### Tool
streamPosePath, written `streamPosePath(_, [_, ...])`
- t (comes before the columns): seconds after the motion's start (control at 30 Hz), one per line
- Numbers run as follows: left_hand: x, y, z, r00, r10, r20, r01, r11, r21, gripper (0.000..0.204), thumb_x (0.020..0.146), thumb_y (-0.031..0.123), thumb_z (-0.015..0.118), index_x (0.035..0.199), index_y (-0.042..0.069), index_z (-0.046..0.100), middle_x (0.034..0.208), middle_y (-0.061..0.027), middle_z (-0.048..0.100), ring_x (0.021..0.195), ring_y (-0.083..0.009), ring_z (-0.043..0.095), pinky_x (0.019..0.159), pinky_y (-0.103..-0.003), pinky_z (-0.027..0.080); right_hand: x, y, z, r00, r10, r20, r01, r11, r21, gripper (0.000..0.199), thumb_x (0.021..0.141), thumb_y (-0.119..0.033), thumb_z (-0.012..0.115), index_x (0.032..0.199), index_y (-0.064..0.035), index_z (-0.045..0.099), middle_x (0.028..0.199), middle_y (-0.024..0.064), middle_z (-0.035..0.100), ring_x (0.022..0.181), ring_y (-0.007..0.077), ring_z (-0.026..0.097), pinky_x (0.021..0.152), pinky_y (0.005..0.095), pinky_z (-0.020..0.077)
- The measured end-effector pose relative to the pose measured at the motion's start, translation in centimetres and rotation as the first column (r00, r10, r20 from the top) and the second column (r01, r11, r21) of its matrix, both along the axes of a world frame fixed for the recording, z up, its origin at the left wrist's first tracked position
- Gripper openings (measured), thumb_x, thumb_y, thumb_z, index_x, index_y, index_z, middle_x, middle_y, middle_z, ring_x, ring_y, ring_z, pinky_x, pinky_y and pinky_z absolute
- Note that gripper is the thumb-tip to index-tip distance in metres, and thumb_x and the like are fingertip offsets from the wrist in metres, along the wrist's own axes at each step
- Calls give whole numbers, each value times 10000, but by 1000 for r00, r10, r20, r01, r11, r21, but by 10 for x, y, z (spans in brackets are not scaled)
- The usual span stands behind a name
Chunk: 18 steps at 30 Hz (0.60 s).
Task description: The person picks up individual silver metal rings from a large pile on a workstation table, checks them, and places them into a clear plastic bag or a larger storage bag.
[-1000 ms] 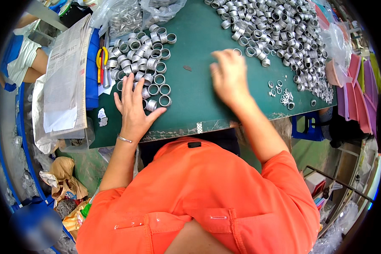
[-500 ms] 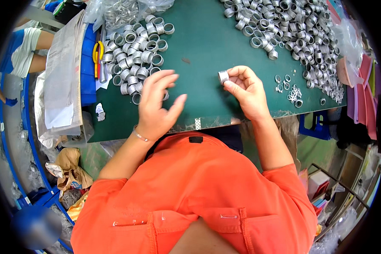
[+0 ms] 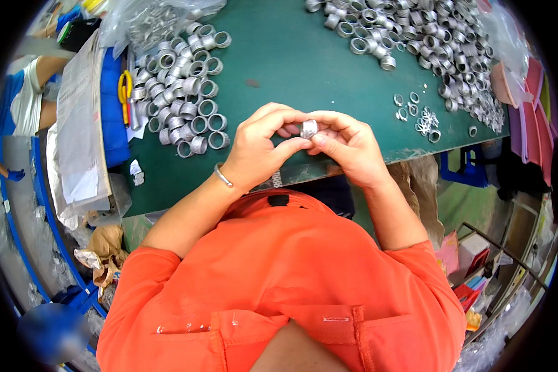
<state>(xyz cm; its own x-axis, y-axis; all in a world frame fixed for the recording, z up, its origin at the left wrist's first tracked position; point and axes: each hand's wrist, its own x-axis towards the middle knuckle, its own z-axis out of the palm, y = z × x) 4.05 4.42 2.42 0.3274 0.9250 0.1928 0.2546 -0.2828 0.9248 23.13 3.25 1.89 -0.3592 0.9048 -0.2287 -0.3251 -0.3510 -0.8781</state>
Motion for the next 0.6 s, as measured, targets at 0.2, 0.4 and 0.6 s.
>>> streamPosePath(0.2, [2,2,-1,992,-90,-88,91,996,13,352,753,-24,734,1083,5,614,1098,-85,583,889,-143,627,759,-252,516,62,-25,-4,831,-442,338,168,778,605,277,801,48,653,1063,-22,595,1044,50,567,920,116,581,800,247,501])
streamPosePath(0.4, [7,17,-3,980,-55,-192,52,998,-21,204,828,-2,665,1028,-6,623,1026,-73,609,870,-133,606,743,-245,501,202,-112,-51,117,-548,828,362,800,478,249,790,-18,658,1031,4,599,969,82,573,831,138,614,784,255,501])
streamPosePath(0.6, [25,74,8,945,86,-315,19,949,315,333,847,76,656,1165,29,571,1213,-141,567,1108,-262,561,855,-339,499,180,-74,-36,51,-751,658,135,658,741,222,824,18,621,1046,6,622,1086,161,617,1012,297,608,897,359,479])
